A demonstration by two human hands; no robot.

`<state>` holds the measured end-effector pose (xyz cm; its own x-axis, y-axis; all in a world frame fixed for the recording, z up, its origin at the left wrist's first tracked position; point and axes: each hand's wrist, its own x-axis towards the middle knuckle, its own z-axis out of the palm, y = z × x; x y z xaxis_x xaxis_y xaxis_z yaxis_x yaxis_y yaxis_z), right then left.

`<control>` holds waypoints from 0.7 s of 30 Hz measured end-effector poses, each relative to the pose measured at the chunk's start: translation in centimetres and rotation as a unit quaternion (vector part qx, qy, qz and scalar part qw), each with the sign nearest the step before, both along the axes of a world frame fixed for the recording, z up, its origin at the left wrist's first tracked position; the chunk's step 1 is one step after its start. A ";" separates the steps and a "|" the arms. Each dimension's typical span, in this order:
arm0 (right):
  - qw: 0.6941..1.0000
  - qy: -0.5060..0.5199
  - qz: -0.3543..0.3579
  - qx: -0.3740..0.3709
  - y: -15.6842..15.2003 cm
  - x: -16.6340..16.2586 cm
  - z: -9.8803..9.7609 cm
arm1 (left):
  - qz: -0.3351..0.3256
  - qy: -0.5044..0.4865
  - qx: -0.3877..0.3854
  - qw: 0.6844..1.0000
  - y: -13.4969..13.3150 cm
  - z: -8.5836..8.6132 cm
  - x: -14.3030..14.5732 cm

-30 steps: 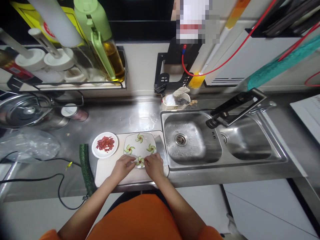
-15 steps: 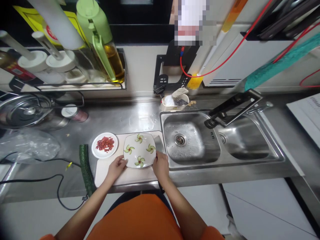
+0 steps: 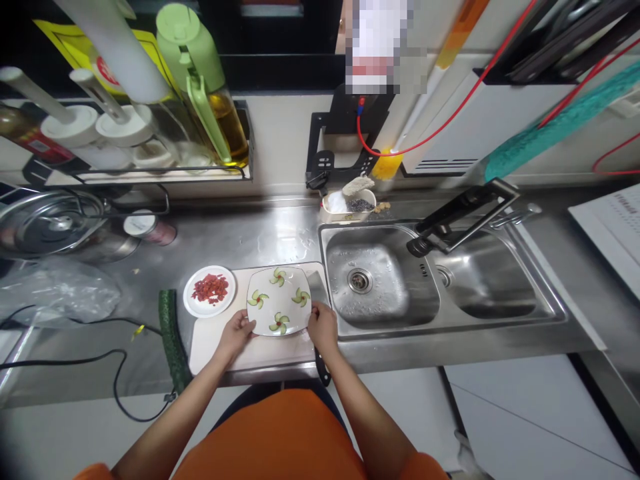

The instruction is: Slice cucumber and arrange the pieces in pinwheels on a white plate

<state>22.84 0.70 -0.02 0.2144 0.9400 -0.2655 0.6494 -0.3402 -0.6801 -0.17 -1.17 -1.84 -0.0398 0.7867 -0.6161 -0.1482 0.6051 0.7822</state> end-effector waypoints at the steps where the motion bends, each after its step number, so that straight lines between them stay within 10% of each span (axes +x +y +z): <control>1: 1.000 0.006 -0.002 -0.001 0.0 0.0 0.0 | -0.001 0.006 0.001 1.000 0.0 0.0 0.0; 13: 0.983 0.161 -0.089 -0.005 -0.6 -0.1 0.9 | -0.003 0.023 0.018 1.000 0.1 1.9 -0.6; 21: 0.884 0.428 -0.176 -0.055 -1.0 -1.7 1.6 | 0.004 -0.003 0.012 1.000 -0.1 3.6 -1.1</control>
<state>21.17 -0.28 1.58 0.1644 0.8131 -0.5584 -0.2480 -0.5139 -0.8212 -1.27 -1.26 1.81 -0.0436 0.8006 -0.5976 -0.1576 0.5852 0.7954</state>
